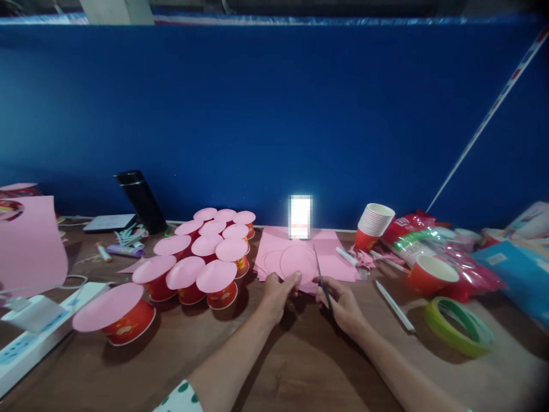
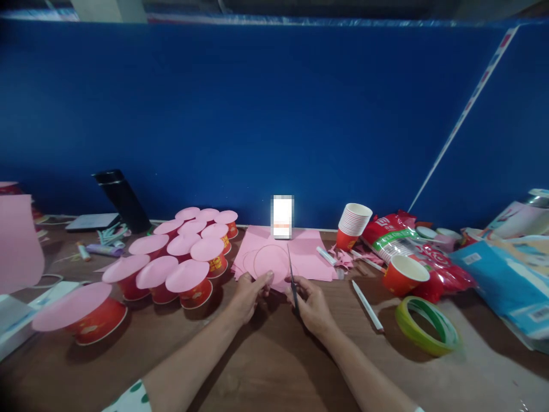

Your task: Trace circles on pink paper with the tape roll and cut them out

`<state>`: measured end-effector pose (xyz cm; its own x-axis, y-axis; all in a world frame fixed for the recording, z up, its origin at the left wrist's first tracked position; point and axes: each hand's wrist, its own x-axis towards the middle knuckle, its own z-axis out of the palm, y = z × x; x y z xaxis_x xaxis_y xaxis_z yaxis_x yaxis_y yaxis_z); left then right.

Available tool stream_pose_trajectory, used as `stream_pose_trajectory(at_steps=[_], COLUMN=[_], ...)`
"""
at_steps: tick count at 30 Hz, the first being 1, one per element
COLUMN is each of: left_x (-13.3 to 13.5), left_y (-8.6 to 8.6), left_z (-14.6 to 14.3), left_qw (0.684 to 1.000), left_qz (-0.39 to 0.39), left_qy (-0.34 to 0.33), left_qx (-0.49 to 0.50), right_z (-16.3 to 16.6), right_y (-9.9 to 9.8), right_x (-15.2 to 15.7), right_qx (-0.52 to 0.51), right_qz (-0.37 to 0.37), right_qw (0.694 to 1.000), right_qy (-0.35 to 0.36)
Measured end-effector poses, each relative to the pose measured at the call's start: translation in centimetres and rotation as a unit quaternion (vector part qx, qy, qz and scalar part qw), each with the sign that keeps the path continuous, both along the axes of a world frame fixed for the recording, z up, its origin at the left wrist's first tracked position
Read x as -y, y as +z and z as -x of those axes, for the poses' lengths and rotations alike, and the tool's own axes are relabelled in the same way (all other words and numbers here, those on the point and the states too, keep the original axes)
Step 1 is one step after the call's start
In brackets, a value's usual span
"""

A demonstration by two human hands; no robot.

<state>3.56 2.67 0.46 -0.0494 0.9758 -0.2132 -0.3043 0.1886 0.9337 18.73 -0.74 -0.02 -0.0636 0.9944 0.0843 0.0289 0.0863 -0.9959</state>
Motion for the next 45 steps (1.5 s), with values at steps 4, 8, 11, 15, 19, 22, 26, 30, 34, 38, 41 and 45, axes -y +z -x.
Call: stream_pose_trajectory(at_steps=[4, 8, 11, 15, 19, 22, 26, 30, 34, 38, 41, 45], left_x=[-0.06, -0.03, -0.04, -0.11, -0.12, -0.09, -0.04, -0.08, -0.17, -0.24, -0.30, -0.28], left_y=[-0.15, 0.03, 0.05, -0.12, -0.16, -0.04, 0.14, 0.04, -0.24, -0.44, -0.49, -0.39], left_z=[-0.03, -0.02, 0.01, 0.00, -0.07, -0.13, -0.13, -0.09, -0.02, 0.03, 0.05, 0.05], left_qw=[1.000, 0.999, 1.000, 1.000, 1.000, 1.000, 1.000, 1.000, 1.000, 1.000, 1.000, 1.000], left_qz=[-0.020, -0.023, -0.011, -0.014, -0.024, -0.018, -0.018, -0.015, -0.020, -0.018, -0.017, -0.018], left_qy=[-0.011, -0.015, -0.010, -0.006, 0.004, 0.008, 0.005, 0.010, 0.001, 0.003, -0.005, -0.002], left_qx=[-0.009, -0.018, -0.021, -0.025, -0.019, -0.012, -0.010, -0.007, -0.006, -0.003, -0.009, -0.011], right_z=[-0.08, -0.16, -0.17, -0.16, -0.20, -0.24, -0.25, -0.20, -0.16, -0.27, -0.37, -0.35], right_y=[-0.18, -0.36, -0.41, -0.32, -0.28, -0.26, -0.18, -0.03, 0.06, -0.10, -0.19, -0.15], right_x=[-0.11, -0.16, -0.07, 0.01, -0.09, -0.13, -0.12, -0.10, -0.11, -0.24, -0.30, -0.23], right_qx=[0.003, 0.003, -0.014, -0.027, -0.017, 0.000, 0.015, 0.029, 0.039, 0.043, 0.048, 0.048], right_qz=[-0.006, -0.008, 0.005, 0.016, 0.006, 0.000, -0.005, -0.006, 0.000, -0.010, -0.014, -0.015], right_qw=[1.000, 1.000, 1.000, 0.999, 1.000, 1.000, 1.000, 1.000, 0.999, 0.999, 0.999, 0.999], right_qy=[0.004, 0.006, 0.014, 0.025, 0.026, 0.021, 0.015, 0.008, 0.001, 0.001, 0.005, 0.003])
